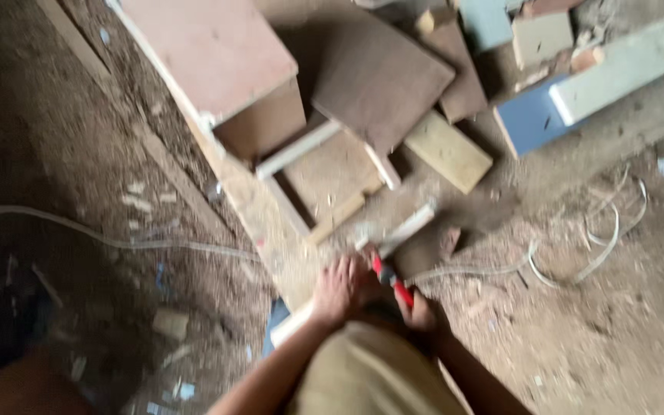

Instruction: The person uses a hammer to repeatedly strike a small wooden block held against a larger wooden frame on a workbench. The person adjusts the block's position several times and continues hammering until the block is separated into smaller pieces.

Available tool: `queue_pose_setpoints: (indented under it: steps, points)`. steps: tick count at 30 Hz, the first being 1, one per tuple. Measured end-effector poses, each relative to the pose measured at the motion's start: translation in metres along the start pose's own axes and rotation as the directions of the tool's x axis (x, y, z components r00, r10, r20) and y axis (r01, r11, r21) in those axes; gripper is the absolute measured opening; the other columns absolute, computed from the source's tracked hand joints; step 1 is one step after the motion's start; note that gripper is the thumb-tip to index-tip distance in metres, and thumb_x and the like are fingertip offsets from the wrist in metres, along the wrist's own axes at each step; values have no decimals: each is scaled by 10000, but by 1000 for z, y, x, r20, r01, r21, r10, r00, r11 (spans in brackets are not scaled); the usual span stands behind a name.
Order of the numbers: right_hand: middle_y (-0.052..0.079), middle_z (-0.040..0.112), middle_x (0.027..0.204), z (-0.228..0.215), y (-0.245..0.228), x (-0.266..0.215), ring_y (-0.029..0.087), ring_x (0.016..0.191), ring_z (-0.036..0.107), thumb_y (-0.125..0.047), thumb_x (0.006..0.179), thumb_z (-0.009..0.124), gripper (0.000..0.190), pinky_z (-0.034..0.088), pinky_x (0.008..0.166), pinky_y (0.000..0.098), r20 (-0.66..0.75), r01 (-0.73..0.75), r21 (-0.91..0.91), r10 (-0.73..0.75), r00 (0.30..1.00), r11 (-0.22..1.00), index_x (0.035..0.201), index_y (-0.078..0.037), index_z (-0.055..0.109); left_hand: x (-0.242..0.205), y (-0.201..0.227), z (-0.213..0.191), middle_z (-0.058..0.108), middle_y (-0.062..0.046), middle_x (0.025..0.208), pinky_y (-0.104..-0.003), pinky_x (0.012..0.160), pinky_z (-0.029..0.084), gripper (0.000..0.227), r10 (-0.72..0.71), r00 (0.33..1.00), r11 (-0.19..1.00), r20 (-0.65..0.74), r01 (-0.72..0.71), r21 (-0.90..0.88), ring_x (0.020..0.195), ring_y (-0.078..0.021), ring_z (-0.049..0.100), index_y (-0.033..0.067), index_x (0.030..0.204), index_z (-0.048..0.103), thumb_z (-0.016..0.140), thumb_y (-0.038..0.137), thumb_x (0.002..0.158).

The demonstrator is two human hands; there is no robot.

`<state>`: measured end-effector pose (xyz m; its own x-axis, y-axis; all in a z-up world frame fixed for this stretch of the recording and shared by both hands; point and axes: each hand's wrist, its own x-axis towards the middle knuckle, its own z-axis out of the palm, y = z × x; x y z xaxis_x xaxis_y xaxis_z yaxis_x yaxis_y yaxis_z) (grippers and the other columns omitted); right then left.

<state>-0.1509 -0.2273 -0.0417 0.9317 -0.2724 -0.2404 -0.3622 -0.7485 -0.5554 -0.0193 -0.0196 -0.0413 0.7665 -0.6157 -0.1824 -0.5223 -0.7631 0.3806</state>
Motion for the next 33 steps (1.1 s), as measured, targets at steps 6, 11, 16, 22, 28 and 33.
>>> queue_pose_setpoints:
  steps: [6, 11, 16, 22, 28, 33]
  points:
    - [225, 696, 743, -33, -35, 4, 409, 683, 706, -277, 903, 719, 232, 546, 555, 471, -2, 34, 132, -34, 999, 991, 976, -65, 659, 5, 3, -52, 560, -156, 1219, -453, 932, 430, 418, -55, 997, 990, 54, 61, -129, 1153, -301, 531, 10, 1313, 546, 482, 305, 1023]
    - [202, 701, 828, -60, -40, 17, 368, 682, 716, -193, 950, 657, 252, 565, 577, 413, -208, 375, 103, -349, 914, 921, 1087, 16, 629, 11, 25, -117, 586, -123, 1167, -440, 904, 437, 389, -36, 994, 989, -100, 22, -145, 1081, -285, 556, 36, 1241, 583, 571, 337, 995]
    - [189, 704, 766, -36, -4, 4, 357, 627, 700, -256, 953, 664, 261, 547, 546, 435, -136, 237, -11, -237, 962, 971, 1046, -12, 643, 6, 35, -125, 575, -127, 1222, -444, 919, 434, 409, -9, 996, 994, -87, -1, -108, 1108, -293, 543, 31, 1240, 574, 610, 365, 1006]
    - [255, 678, 733, 29, 65, -34, 452, 666, 666, -288, 972, 650, 265, 514, 564, 510, 102, -47, -82, 55, 993, 996, 999, -25, 634, 0, 38, -70, 487, -201, 1268, -506, 946, 395, 810, -59, 954, 996, 295, 75, -45, 1159, -352, 449, -33, 1348, 468, 705, 546, 833]
    - [260, 652, 744, 41, 85, -25, 442, 668, 660, -309, 935, 683, 275, 526, 571, 490, 53, 44, -71, -41, 998, 996, 875, -50, 613, -1, 27, -33, 576, -180, 1188, -491, 972, 423, 545, 94, 993, 985, -77, -104, -139, 1161, -357, 531, 19, 1212, 575, 714, 386, 833]
    - [210, 688, 794, 1, 51, -24, 393, 694, 690, -238, 911, 724, 218, 545, 590, 453, -75, 102, 106, -94, 993, 989, 949, -40, 639, 5, 33, -60, 614, -160, 1125, -448, 921, 457, 386, 119, 981, 970, -155, -148, -193, 1053, -324, 572, -7, 1159, 607, 697, 282, 920]
